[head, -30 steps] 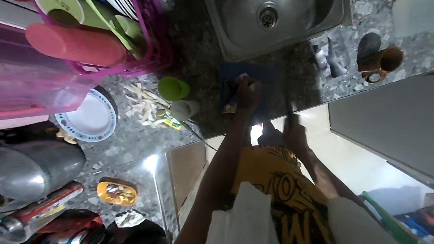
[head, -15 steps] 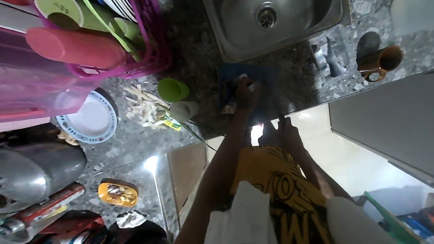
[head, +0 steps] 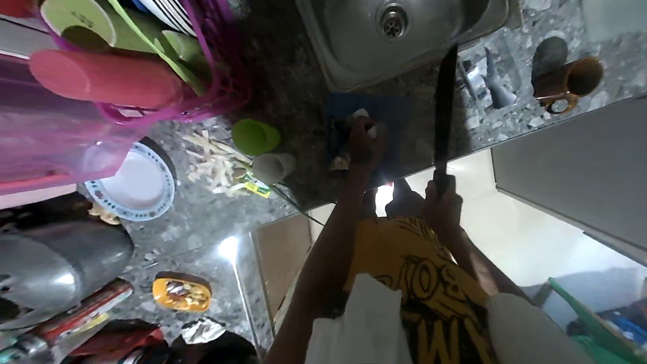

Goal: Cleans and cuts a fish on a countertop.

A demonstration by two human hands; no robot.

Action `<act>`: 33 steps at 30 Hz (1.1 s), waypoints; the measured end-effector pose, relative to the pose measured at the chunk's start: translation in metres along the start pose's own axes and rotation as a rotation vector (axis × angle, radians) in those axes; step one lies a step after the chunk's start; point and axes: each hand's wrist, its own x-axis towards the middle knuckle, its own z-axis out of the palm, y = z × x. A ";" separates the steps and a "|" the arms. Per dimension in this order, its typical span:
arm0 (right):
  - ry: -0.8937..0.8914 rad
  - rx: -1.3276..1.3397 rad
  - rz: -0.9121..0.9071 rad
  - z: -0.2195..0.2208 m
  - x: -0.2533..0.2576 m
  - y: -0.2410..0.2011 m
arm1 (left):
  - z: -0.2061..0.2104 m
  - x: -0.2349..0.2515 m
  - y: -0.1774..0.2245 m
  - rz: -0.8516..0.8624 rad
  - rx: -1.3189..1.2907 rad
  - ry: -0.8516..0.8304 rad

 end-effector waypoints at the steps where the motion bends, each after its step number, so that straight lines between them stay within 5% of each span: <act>1: -0.153 -0.048 0.088 0.008 0.004 0.006 | 0.000 0.001 -0.001 -0.004 0.006 -0.001; 4: -0.379 -0.157 0.235 0.014 0.020 0.010 | 0.000 0.001 0.000 -0.039 0.019 -0.027; 10: 0.106 -0.008 -0.070 -0.008 -0.001 -0.009 | 0.000 0.000 0.000 -0.025 -0.017 -0.040; 16: -0.419 -0.186 0.286 0.024 0.020 0.008 | -0.002 0.001 0.003 -0.047 0.030 -0.062; 33: -0.390 -0.126 0.261 0.040 0.033 0.024 | -0.002 0.003 0.003 -0.018 0.061 -0.037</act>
